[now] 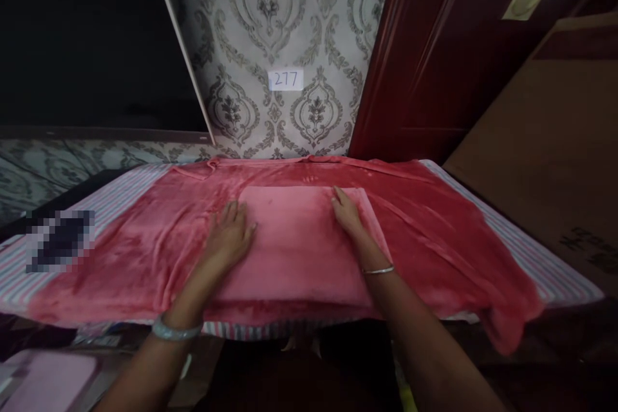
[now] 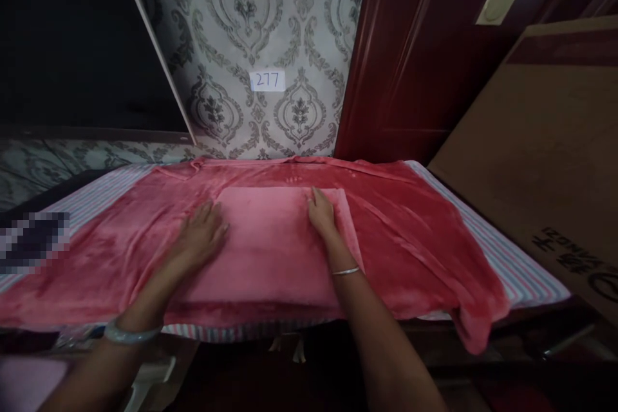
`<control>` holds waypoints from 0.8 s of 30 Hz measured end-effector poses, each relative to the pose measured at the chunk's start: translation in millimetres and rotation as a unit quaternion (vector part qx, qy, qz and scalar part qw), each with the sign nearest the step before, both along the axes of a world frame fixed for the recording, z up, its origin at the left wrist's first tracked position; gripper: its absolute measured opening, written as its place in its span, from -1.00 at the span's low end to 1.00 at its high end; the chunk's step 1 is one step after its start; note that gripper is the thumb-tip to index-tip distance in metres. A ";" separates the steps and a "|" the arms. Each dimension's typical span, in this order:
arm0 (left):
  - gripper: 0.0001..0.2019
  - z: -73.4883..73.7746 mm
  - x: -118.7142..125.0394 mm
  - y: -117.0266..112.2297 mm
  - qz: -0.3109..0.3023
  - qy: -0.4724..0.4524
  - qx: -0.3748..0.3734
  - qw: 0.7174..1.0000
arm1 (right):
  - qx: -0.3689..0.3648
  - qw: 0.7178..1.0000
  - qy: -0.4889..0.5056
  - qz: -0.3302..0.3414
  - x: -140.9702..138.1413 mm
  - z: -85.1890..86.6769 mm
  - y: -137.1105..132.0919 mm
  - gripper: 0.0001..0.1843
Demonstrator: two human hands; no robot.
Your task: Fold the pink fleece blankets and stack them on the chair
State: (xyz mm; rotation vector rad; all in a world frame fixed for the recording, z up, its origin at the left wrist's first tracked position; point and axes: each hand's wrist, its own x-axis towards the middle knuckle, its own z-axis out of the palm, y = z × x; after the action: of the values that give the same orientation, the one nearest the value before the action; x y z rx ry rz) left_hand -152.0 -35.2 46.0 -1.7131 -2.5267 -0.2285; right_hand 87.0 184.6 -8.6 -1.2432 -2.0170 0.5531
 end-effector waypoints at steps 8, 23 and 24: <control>-0.37 27.3 91.4 123.7 -0.234 -0.036 -0.064 0.970 | 0.033 0.981 -0.183 -0.049 2.6 35.2 -2.7 -0.43; -0.38 -10.8 23.2 144.4 -0.131 -0.003 -0.064 0.989 | 0.053 0.961 -0.267 -0.037 13.3 14.7 -15.4 -0.46; -0.40 -9.6 10.0 141.1 -0.110 0.002 -0.060 0.992 | 0.055 0.963 -0.263 -0.036 13.3 14.6 -15.6 -0.46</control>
State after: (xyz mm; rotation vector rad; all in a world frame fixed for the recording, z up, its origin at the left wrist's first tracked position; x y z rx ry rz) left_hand -142.0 105.8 36.3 -2.0379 -2.3915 -0.0875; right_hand 100.2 169.0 6.0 -1.5000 -2.3780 0.0689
